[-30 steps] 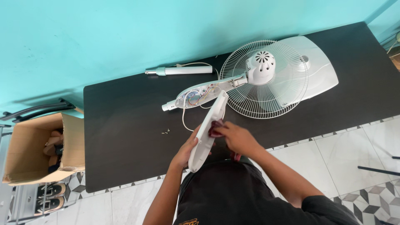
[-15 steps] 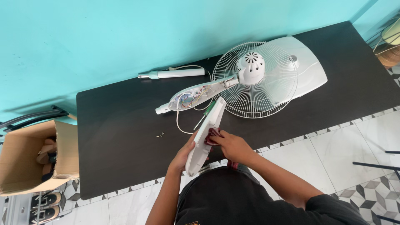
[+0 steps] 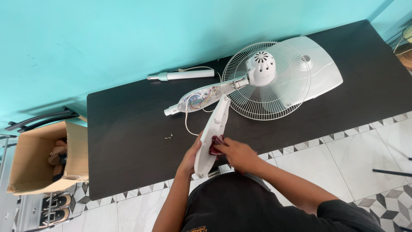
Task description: The person wipes the exterior of a disassembled white electric fan with a red cloth. They clean the fan's base, neck, and a small cylindrical component, handling each part individually on a dark table.
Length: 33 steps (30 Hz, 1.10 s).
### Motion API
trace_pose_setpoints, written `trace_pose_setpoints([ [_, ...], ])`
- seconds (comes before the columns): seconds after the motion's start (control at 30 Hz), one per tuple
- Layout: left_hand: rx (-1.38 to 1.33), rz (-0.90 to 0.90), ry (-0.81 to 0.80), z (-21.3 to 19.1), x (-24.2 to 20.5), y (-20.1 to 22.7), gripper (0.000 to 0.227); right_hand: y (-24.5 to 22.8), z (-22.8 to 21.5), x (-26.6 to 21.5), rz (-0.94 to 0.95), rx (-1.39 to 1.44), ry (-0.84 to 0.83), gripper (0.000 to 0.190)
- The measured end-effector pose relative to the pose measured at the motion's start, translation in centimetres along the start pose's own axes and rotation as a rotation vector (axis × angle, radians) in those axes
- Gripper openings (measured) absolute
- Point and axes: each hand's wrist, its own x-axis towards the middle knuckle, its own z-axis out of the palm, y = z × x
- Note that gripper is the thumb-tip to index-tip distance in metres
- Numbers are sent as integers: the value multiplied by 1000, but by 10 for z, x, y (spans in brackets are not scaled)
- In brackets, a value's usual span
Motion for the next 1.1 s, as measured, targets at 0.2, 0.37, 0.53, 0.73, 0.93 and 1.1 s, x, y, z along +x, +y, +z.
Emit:
trace_pose_setpoints([
  [0.2, 14, -42, -89, -7, -12, 3, 85, 26, -22, 13, 50, -38, 149, 46],
  [0.37, -15, -42, -60, 3, -8, 3, 83, 31, -31, 22, 186, -70, 169, 45],
  [0.53, 21, 64, 4, 0, -2, 1, 80, -13, 5, 2, 32, 21, -16, 42],
  [0.73, 90, -42, -1, -1, -13, 4, 80, 21, -7, 15, 32, 11, 124, 42],
  [0.93, 140, -42, 44, -4, 0, -6, 81, 14, -2, 19, 36, -41, 157, 36],
  [1.1, 202, 51, 90, -10, 8, -13, 78, -21, 12, 5, -107, 71, -44, 39],
])
